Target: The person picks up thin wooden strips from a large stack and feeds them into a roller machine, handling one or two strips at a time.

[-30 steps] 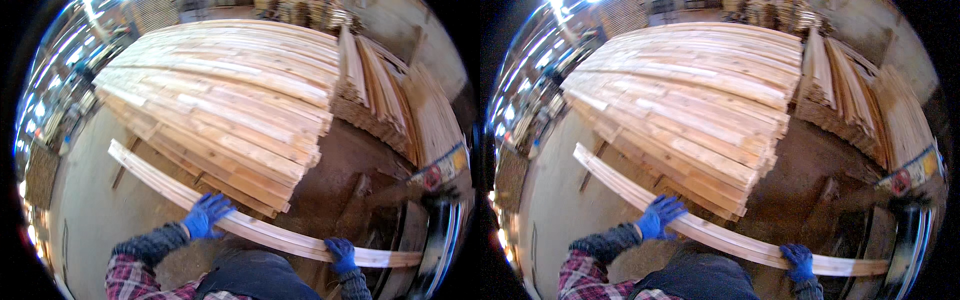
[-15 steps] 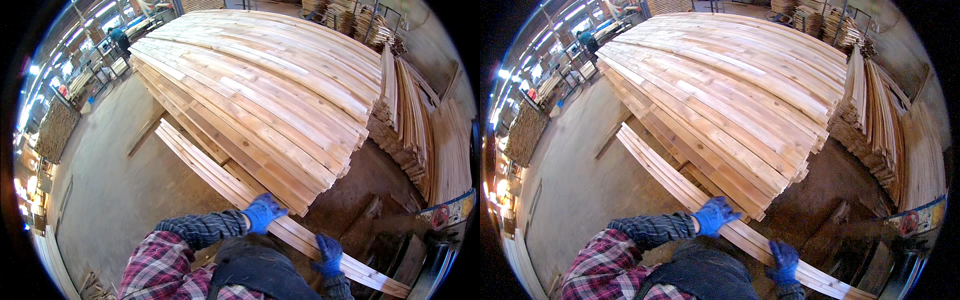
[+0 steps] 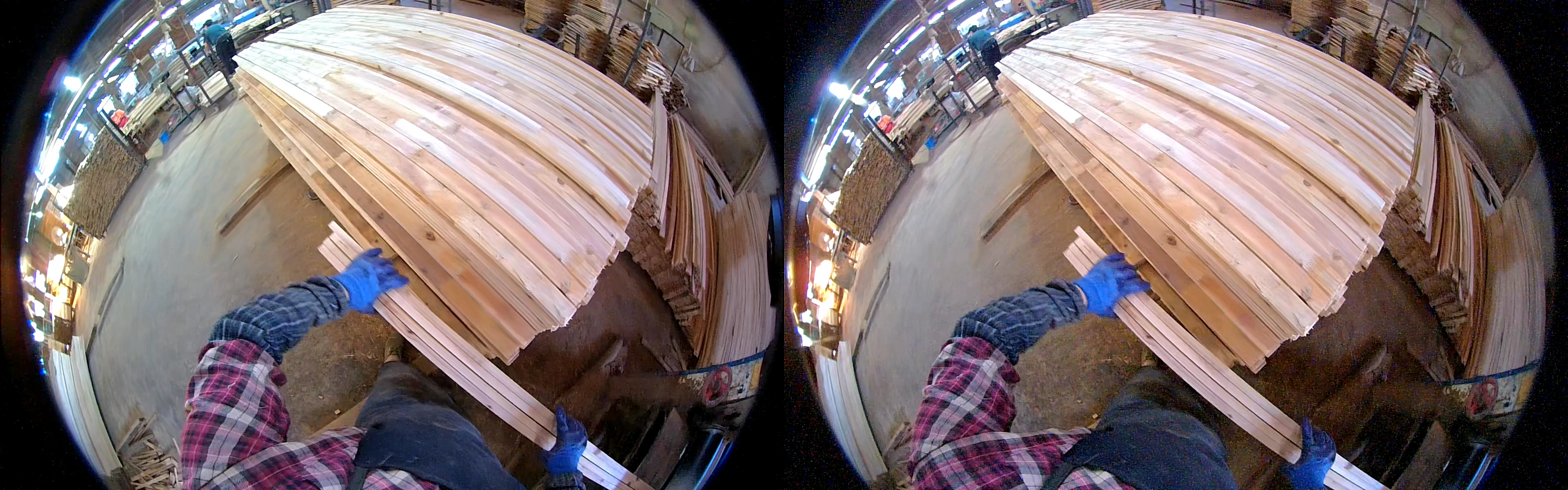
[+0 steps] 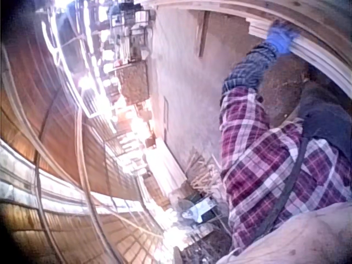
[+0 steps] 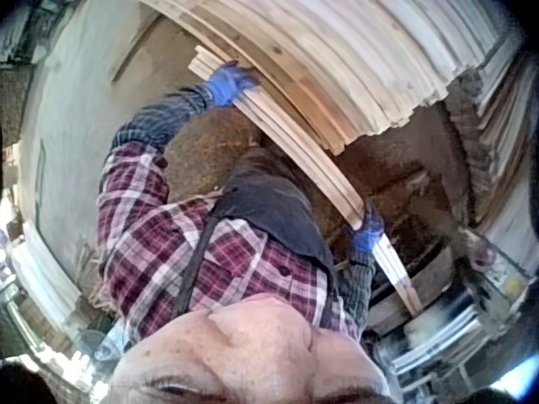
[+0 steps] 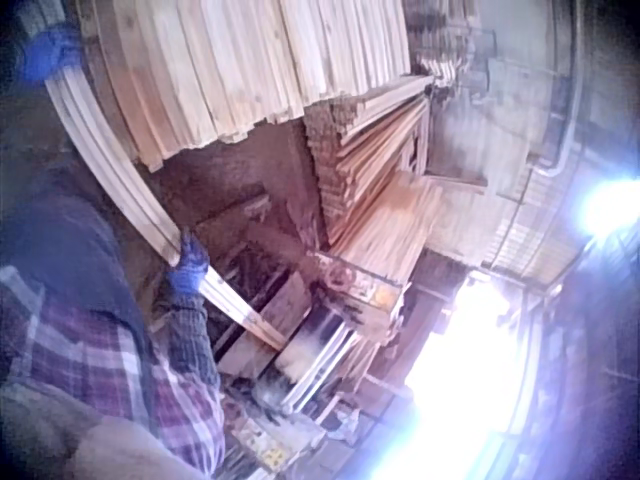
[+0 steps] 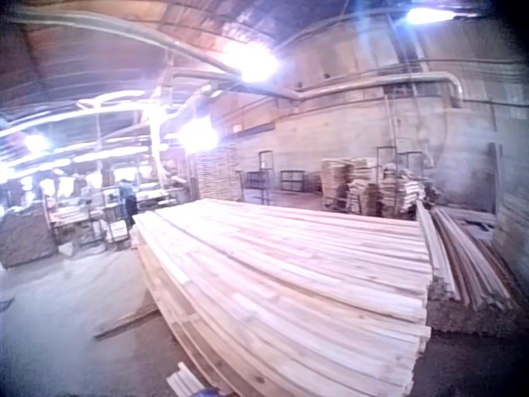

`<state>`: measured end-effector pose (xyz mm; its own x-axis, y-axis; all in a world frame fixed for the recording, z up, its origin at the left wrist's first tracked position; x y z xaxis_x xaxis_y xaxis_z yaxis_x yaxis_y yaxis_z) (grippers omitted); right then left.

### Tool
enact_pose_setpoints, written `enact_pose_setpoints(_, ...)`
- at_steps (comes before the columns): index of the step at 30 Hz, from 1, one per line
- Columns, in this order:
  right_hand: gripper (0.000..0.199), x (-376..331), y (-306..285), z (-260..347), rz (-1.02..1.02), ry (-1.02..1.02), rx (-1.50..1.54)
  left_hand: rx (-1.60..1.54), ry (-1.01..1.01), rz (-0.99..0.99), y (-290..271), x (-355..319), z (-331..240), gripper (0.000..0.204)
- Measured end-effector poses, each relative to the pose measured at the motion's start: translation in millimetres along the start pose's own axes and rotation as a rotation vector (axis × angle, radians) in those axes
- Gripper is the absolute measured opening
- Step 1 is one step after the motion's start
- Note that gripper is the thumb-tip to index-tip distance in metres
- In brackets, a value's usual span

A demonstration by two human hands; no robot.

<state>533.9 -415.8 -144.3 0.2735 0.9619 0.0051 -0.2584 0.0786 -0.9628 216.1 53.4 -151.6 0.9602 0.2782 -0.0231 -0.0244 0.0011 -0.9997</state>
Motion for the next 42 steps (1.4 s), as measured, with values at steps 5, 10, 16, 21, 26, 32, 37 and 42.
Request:
enact_pose_setpoints(5, 0.087, 12.9, 28.0, -3.7, 0.046, 0.004, 0.091, -0.118, 0.059, -0.027, 34.5, 17.8, -64.0, 0.075)
enact_pose_setpoints(10, 0.060, 102.8, 47.6, 62.0, -0.006, 0.183, 0.729, -0.348, 0.148, -0.112, 35.0, 26.4, -134.4, 0.073)
enact_pose_setpoints(16, 0.057, 156.9, 152.1, 12.2, -0.292, 0.751, 1.512, -0.388, 0.274, -0.042, 39.2, 42.2, -150.4, 0.081)
enact_pose_setpoints(21, 0.060, 245.0, 135.0, 62.2, -0.205, 0.775, 1.499, -0.689, 0.115, 0.151, 19.0, 20.4, -66.5, 0.072)
enact_pose_setpoints(26, 0.063, 309.2, 131.7, 102.5, -0.113, 0.726, 1.460, -1.465, -0.887, -0.474, 71.0, 4.6, 125.4, 0.077)
enact_pose_setpoints(32, 0.066, 365.1, 141.3, 144.9, 0.017, 0.674, 1.410, -1.241, -1.602, -0.875, 154.9, 12.2, 278.2, 0.099)
enact_pose_setpoints(37, 0.069, 386.7, 139.9, 153.8, 0.007, 0.678, 1.377, -1.856, -1.586, -0.547, 175.8, 55.3, 259.2, 0.099)
enact_pose_setpoints(42, 0.072, 417.1, 160.6, 194.2, 0.213, 0.588, 1.358, -2.222, -1.349, -0.634, 236.5, 9.9, 272.3, 0.085)
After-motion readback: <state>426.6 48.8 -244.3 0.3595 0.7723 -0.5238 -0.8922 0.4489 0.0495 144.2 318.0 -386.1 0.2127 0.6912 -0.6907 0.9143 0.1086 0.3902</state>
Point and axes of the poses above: each hand's wrist, its own x-axis towards the middle knuckle, its own y-axis out of the palm, z = x × y, the point moved 6 cm from there along x, towards the middle knuckle, and after that the axes turned 5 degrees about -y, right-handed, at the moved point
